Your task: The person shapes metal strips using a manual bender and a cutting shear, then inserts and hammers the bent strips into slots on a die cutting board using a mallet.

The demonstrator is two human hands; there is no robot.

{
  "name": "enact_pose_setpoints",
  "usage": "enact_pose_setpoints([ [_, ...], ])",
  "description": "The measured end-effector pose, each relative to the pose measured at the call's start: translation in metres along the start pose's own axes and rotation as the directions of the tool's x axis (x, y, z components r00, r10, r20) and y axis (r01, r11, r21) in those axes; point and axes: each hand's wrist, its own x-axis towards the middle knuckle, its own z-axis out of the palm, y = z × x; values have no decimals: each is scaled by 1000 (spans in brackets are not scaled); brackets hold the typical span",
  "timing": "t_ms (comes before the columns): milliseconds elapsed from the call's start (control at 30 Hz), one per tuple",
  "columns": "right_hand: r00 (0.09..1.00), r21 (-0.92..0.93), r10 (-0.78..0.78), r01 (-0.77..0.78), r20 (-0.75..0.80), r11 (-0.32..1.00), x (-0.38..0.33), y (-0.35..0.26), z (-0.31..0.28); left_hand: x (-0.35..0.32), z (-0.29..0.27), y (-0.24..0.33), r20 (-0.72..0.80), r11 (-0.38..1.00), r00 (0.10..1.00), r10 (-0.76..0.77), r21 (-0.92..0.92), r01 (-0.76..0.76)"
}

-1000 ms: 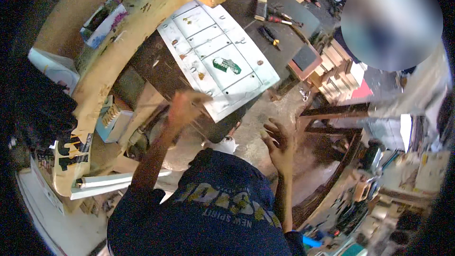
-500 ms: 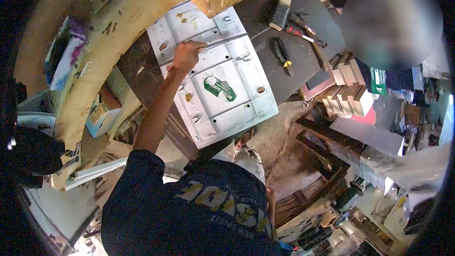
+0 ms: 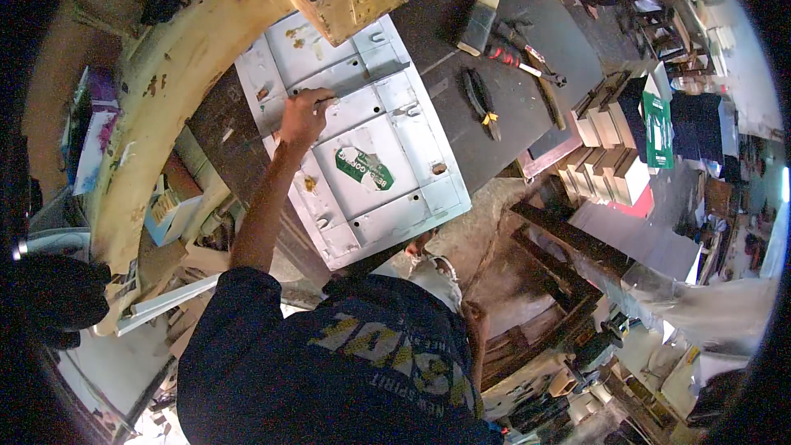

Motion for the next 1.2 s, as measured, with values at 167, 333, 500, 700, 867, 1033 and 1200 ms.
enact_pose_setpoints([
  [167,998,59,-58,57,19,997,8,13,-4,1,-2,7,-4,1000,1000,9,25,-9],
  [333,999,58,-48,48,1,997,-2,-17,-2,-3,-5,5,11,998,1000,-12,61,11],
  [500,1000,22,-9,9,-9,1000,4,-15,1,0,-2,-2,9,999,1000,27,45,-27],
  [700,996,110,5,-14,85,994,-7,-37,1,-5,-1,1,-8,1000,1000,6,22,-6],
  [867,998,-21,-38,37,-45,999,6,-11,-3,-2,-21,27,-20,999,999,24,39,-23],
  [1033,874,-198,-479,457,-84,867,-20,-126,3,-13,-103,118,165,915,976,-143,-355,194],
  [1200,722,39,-665,671,192,740,-106,-335,39,-42,-131,179,288,527,933,-215,-771,359],
])
